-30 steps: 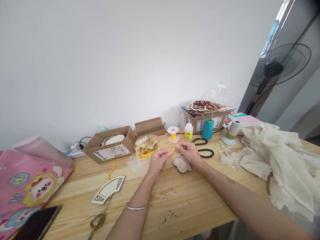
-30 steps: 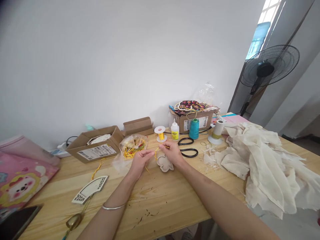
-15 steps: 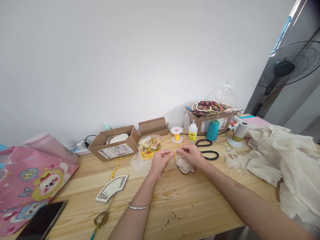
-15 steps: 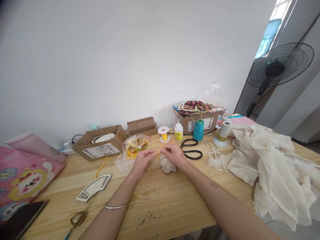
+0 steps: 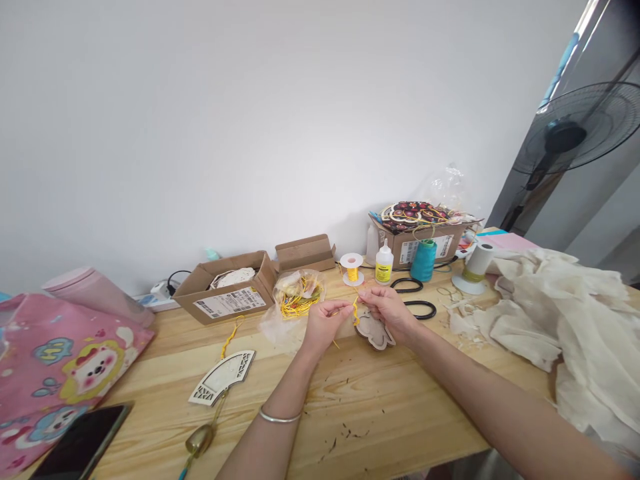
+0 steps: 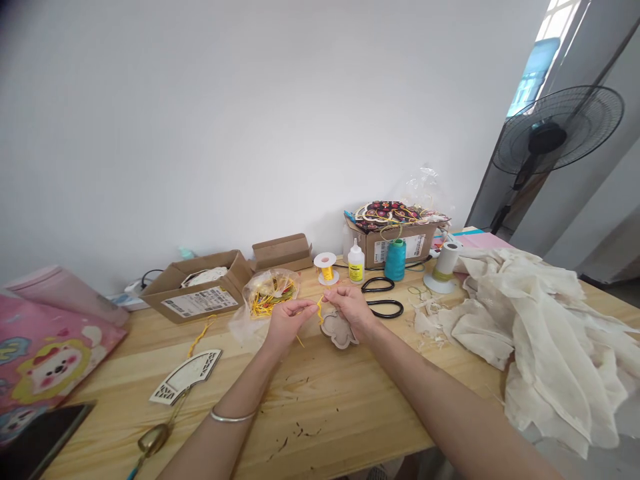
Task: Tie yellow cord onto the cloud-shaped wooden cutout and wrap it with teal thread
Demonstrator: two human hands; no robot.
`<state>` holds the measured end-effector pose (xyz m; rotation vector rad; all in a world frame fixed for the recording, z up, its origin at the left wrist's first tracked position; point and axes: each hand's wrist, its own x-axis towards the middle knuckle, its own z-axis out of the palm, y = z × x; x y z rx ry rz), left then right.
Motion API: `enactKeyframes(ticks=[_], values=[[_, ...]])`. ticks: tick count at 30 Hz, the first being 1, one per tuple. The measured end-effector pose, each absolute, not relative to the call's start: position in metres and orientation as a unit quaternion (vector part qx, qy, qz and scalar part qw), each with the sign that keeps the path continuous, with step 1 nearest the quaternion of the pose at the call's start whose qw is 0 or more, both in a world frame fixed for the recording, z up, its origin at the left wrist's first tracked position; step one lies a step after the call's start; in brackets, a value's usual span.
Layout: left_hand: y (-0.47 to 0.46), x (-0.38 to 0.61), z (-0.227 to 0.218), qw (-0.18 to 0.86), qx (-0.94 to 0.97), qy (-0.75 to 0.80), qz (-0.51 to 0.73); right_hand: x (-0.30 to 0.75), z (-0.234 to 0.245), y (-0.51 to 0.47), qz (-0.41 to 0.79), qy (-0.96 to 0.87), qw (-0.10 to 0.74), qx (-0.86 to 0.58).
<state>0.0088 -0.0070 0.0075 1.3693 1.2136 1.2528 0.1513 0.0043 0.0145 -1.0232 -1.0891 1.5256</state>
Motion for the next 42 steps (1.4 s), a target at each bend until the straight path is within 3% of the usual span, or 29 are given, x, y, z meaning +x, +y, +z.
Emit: enactKeyframes(ticks=[5,11,19,23,30,37,42], values=[[-0.005,0.007,0.005,0.434,0.558,0.503,0.498,0.151,0.017,0.004,0.617,-0.455,0.483,-0.423],[-0.005,0.006,0.004,0.436,0.542,0.504,0.512,0.152,0.024,0.001,0.603,-0.559,0.42,-0.385],[-0.008,0.005,0.005,0.532,0.494,0.485,0.487,0.147,-0.001,0.008,0.401,-0.677,0.399,-0.471],[-0.01,0.006,0.01,0.53,0.499,0.48,0.489,0.149,0.001,0.006,0.258,-0.742,0.354,-0.508],[-0.008,0.008,0.007,0.5,0.553,0.477,0.465,0.146,0.011,0.0,0.117,-0.797,0.277,-0.523],[-0.006,0.005,0.003,0.473,0.553,0.491,0.479,0.149,0.002,0.006,0.187,-0.787,0.317,-0.496],[-0.006,0.004,0.002,0.519,0.508,0.489,0.484,0.15,-0.004,0.01,0.228,-0.756,0.355,-0.501]])
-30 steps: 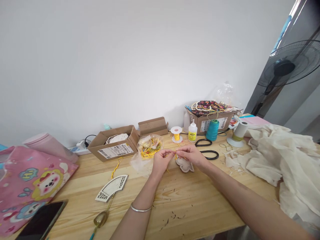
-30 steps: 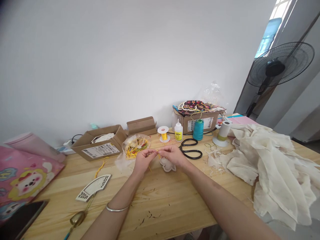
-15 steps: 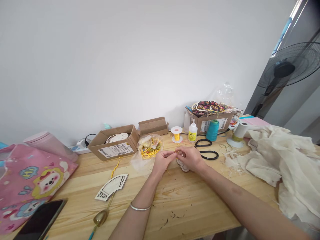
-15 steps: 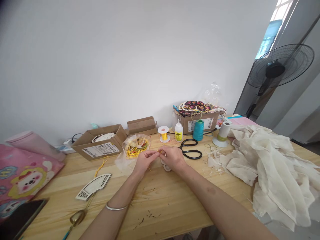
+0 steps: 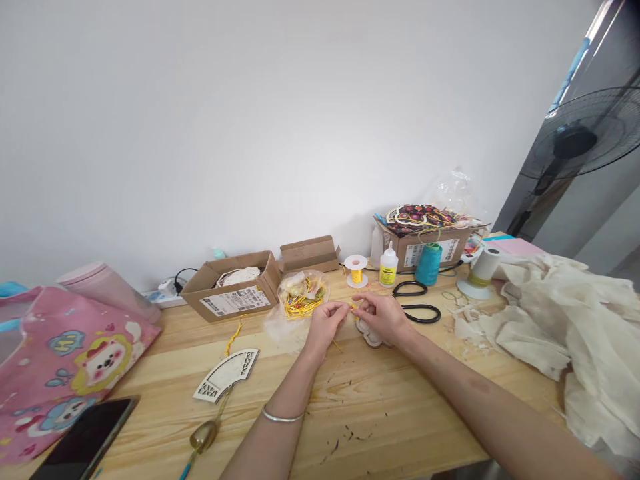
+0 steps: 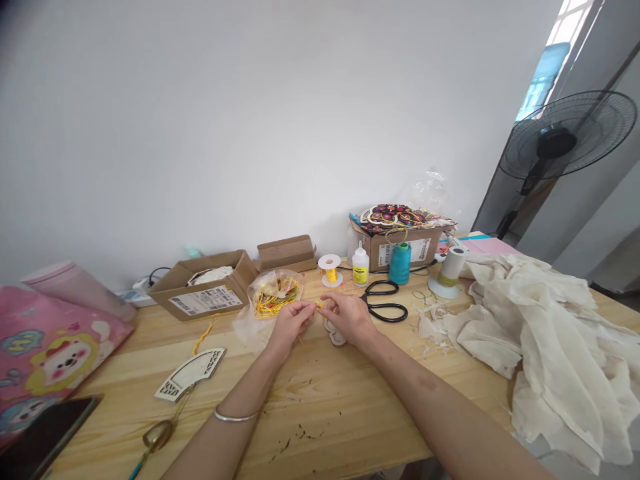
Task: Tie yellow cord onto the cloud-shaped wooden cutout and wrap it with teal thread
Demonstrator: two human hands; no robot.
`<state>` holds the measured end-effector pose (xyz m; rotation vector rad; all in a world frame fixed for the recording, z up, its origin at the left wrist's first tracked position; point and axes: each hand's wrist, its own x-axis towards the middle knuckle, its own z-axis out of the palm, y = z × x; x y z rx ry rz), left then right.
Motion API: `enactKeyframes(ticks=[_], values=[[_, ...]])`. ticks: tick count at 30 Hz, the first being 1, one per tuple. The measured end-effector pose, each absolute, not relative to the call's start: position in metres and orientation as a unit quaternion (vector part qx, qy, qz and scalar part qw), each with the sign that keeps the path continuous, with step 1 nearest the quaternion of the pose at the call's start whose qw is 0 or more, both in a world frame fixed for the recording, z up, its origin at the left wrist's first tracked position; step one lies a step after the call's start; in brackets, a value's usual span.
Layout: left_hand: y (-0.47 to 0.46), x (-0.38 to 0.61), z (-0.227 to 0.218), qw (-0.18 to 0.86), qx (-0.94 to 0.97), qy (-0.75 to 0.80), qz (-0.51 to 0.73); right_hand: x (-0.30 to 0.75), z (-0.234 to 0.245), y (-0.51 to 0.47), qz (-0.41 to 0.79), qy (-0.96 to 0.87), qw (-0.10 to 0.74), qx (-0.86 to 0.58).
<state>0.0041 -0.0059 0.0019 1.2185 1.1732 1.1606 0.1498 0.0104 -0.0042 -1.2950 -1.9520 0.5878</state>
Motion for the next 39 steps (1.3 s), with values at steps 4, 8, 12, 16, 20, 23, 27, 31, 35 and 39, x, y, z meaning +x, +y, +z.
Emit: enactKeyframes(ticks=[4,8,12,16,20,23,27,31,35,39], values=[[-0.0058,0.0032,0.0021,0.544,0.493,0.48,0.48,0.1492,-0.006,0.0105,0.224,-0.762,0.35,-0.497],[-0.0055,0.003,0.0011,0.532,0.498,0.484,0.483,0.1487,-0.0078,0.0112,0.195,-0.766,0.373,-0.485],[-0.0053,0.0027,0.0015,0.52,0.495,0.492,0.492,0.1482,-0.0086,0.0113,0.176,-0.759,0.388,-0.492],[-0.0054,0.0014,0.0024,0.518,0.493,0.488,0.499,0.1473,-0.007,0.0097,0.178,-0.761,0.389,-0.487],[-0.0052,0.0014,0.0023,0.497,0.492,0.504,0.508,0.1468,-0.0046,0.0088,0.178,-0.761,0.398,-0.48],[-0.0056,0.0027,0.0033,0.474,0.497,0.512,0.515,0.147,-0.0034,0.0084,0.18,-0.763,0.397,-0.478],[-0.0058,0.0034,0.0046,0.464,0.502,0.515,0.517,0.1476,-0.0027,0.0077,0.184,-0.768,0.389,-0.475],[-0.0051,0.0028,0.0045,0.468,0.488,0.524,0.518,0.1479,-0.0016,0.007,0.186,-0.77,0.384,-0.474],[-0.0062,0.0031,0.0054,0.482,0.472,0.514,0.53,0.1471,-0.002,0.0072,0.188,-0.768,0.387,-0.475],[-0.0073,0.0039,0.0069,0.489,0.463,0.506,0.539,0.1453,-0.0053,0.0089,0.216,-0.752,0.39,-0.486]])
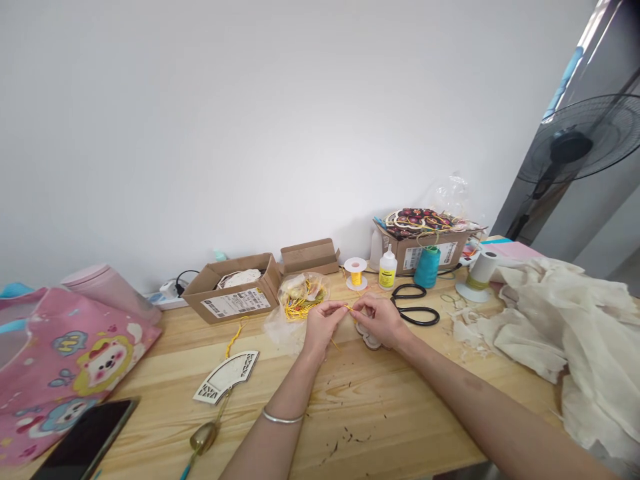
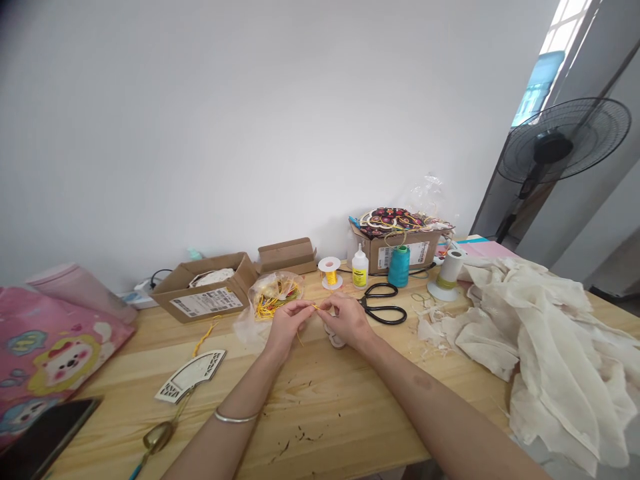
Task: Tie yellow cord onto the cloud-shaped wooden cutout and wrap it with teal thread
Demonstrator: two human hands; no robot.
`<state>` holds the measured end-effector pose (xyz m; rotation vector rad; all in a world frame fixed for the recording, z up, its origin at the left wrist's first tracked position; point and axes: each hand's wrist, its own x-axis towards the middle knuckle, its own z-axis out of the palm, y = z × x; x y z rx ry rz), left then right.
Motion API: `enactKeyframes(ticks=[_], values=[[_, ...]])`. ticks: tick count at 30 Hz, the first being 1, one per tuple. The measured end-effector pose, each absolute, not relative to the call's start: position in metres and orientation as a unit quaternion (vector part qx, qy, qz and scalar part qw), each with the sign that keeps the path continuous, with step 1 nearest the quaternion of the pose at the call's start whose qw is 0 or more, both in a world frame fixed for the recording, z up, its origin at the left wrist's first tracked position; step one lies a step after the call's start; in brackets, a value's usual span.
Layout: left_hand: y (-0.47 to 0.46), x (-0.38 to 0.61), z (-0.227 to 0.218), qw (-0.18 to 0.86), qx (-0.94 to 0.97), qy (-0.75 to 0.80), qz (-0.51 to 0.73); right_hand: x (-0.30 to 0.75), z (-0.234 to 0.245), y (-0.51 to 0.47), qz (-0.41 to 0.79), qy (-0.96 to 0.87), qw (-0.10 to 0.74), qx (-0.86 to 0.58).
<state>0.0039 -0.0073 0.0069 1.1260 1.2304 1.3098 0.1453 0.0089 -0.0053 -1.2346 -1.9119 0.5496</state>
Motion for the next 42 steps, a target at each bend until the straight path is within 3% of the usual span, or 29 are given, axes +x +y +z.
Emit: enactKeyframes(ticks=[12,21,35,38,42], values=[[-0.01,0.003,0.014,0.407,0.564,0.476,0.538,0.139,-0.004,0.008,0.4,-0.657,0.421,-0.48],[-0.006,0.0,0.009,0.461,0.535,0.456,0.541,0.146,-0.003,0.009,0.21,-0.754,0.443,-0.438],[-0.007,0.003,0.009,0.451,0.546,0.46,0.536,0.145,0.002,0.005,0.194,-0.754,0.443,-0.444],[-0.007,0.003,0.008,0.448,0.553,0.457,0.534,0.143,0.003,0.005,0.268,-0.72,0.437,-0.468],[-0.008,0.003,0.007,0.448,0.567,0.448,0.526,0.143,0.006,0.005,0.496,-0.609,0.411,-0.462]])
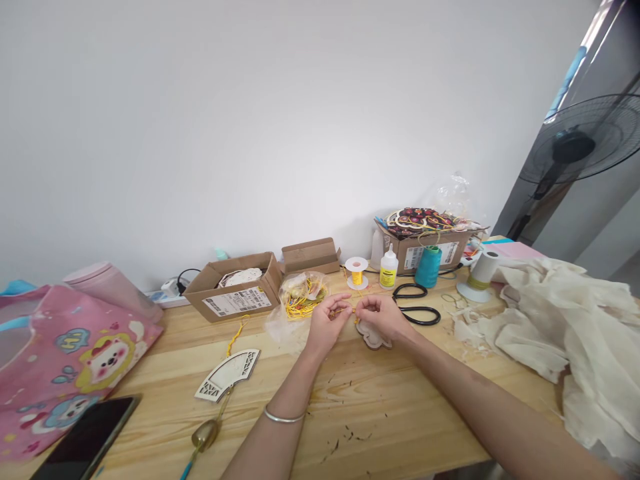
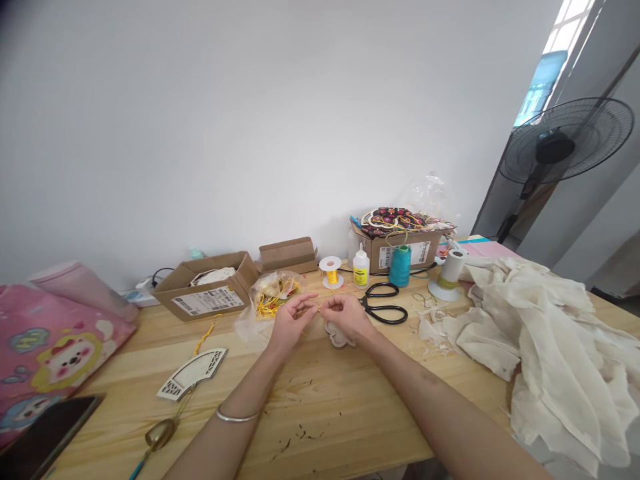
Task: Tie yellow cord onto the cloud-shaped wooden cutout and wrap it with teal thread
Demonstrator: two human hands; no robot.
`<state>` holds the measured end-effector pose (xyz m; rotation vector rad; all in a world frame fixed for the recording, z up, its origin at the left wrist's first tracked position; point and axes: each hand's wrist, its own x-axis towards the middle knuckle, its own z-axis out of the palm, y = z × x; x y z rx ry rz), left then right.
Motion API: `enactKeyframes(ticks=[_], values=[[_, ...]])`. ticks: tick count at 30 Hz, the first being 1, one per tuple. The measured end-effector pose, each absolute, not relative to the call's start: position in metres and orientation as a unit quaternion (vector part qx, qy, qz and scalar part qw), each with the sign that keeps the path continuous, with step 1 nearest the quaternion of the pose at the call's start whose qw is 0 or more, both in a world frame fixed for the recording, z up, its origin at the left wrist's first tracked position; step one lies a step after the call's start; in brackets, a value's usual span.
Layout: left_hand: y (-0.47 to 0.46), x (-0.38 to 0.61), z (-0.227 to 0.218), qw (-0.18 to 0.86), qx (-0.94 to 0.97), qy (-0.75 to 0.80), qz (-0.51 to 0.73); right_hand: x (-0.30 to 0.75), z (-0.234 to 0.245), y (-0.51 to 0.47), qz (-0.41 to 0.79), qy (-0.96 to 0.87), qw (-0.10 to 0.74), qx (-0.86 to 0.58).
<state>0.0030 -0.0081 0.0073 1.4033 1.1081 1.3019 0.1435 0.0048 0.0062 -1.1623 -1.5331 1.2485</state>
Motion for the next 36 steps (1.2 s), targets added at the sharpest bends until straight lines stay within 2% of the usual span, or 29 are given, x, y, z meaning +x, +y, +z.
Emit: enactKeyframes(ticks=[2,5,12,14,17,20,23,28,36], values=[[-0.009,0.004,0.008,0.447,0.577,0.443,0.52,0.146,0.009,0.005,0.585,-0.563,0.393,-0.432],[-0.01,0.005,0.009,0.444,0.586,0.442,0.514,0.152,0.012,0.005,0.657,-0.532,0.367,-0.389],[-0.009,0.004,0.008,0.433,0.59,0.455,0.508,0.158,0.019,0.003,0.701,-0.503,0.361,-0.354],[-0.008,0.003,0.008,0.434,0.583,0.458,0.512,0.156,0.02,0.004,0.66,-0.523,0.394,-0.368],[-0.007,0.002,0.008,0.435,0.581,0.449,0.521,0.151,0.015,0.005,0.505,-0.619,0.438,-0.411],[-0.006,0.001,0.007,0.425,0.588,0.447,0.524,0.148,0.006,0.006,0.343,-0.711,0.425,-0.444],[-0.005,0.001,0.004,0.407,0.593,0.464,0.516,0.15,0.0,0.008,0.24,-0.758,0.412,-0.445],[-0.003,0.0,0.001,0.388,0.6,0.488,0.502,0.154,0.001,0.009,0.174,-0.777,0.389,-0.464],[-0.006,0.005,0.006,0.417,0.6,0.497,0.467,0.153,0.0,0.008,0.19,-0.764,0.372,-0.492]])
